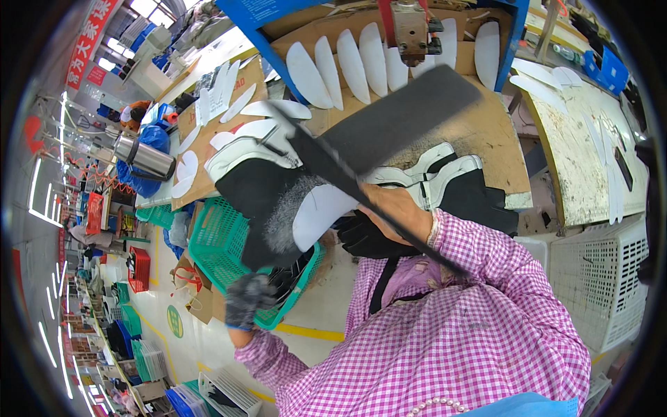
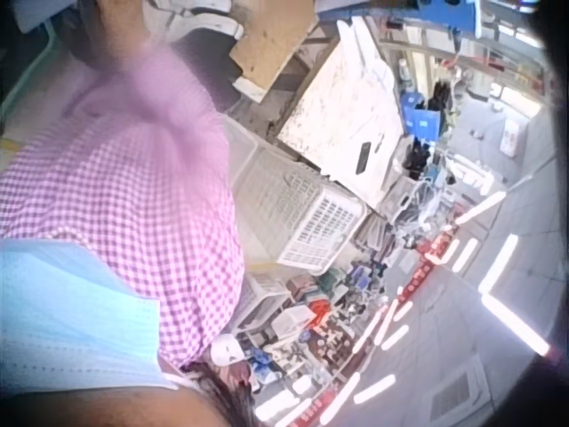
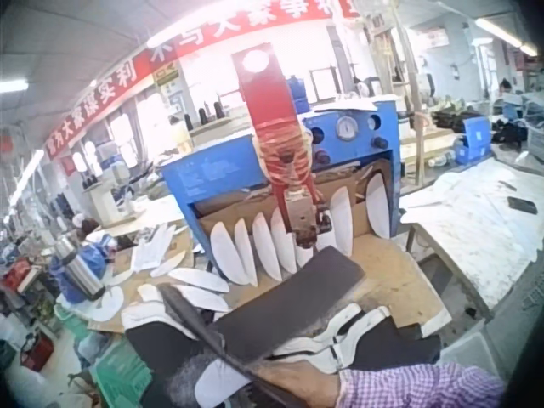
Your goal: The person repeatedly places black shoe uppers under a press, then inserts white foam inserts into the uppers and folds them. Completed units are placed into a green basket. The person then walks to a red basket and transfers black uppers into it.
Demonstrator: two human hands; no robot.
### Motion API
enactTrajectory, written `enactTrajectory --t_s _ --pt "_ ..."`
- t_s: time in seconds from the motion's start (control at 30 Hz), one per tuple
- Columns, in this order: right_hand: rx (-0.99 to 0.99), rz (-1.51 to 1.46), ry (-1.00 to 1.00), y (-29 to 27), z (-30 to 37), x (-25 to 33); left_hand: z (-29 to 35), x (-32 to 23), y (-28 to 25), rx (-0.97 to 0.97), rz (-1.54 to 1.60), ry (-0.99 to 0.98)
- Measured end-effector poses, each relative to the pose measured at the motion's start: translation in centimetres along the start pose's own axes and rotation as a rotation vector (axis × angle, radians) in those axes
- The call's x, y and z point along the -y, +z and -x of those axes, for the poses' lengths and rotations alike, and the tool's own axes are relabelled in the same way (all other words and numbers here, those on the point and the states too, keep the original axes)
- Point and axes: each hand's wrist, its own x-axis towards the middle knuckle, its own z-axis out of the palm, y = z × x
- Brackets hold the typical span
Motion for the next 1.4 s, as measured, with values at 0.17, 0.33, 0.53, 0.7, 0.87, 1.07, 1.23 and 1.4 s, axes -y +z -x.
enactTrajectory --t_s 0.17,0.33,0.53,0.7,0.87,1.07,1.23,1.4 --pt "0.265 0.260 -0.430 -0.5 -2.5 -0.5 0.3 -0.8 -4.9 0.082 0.717 0.395" --pt "0.302 0.435 -0.692 1.6 -4.3 -0.1 -2.9 -3.8 -2.9 0.014 0.870 0.423" --pt "0.471 0.521 -0.572 1.6 -4.2 -1.0 -3.5 -8.8 -1.0 0.101 0.420 0.439" --pt "0.559 0.570 -0.526 3.1 -2.7 -1.1 -1.4 -8.8 1.2 -0.083 0.111 0.379" --pt "0.536 0.597 -0.463 4.1 -1.6 -1.4 -0.5 -8.8 0.8 -0.045 0.207 0.237" --pt "0.410 0.501 -0.025 0.4 -4.8 0.2 1.6 -9.4 -1.8 -0.183 0.158 0.181" --pt "0.373 0.128 -0.270 1.0 -7.4 5.6 2.7 -9.4 0.9 -0.091 -0.045 0.324" --pt "0.689 0.257 0.042 1.2 -7.8 4.4 4.7 -10.2 1.7 -0.046 0.205 0.279"
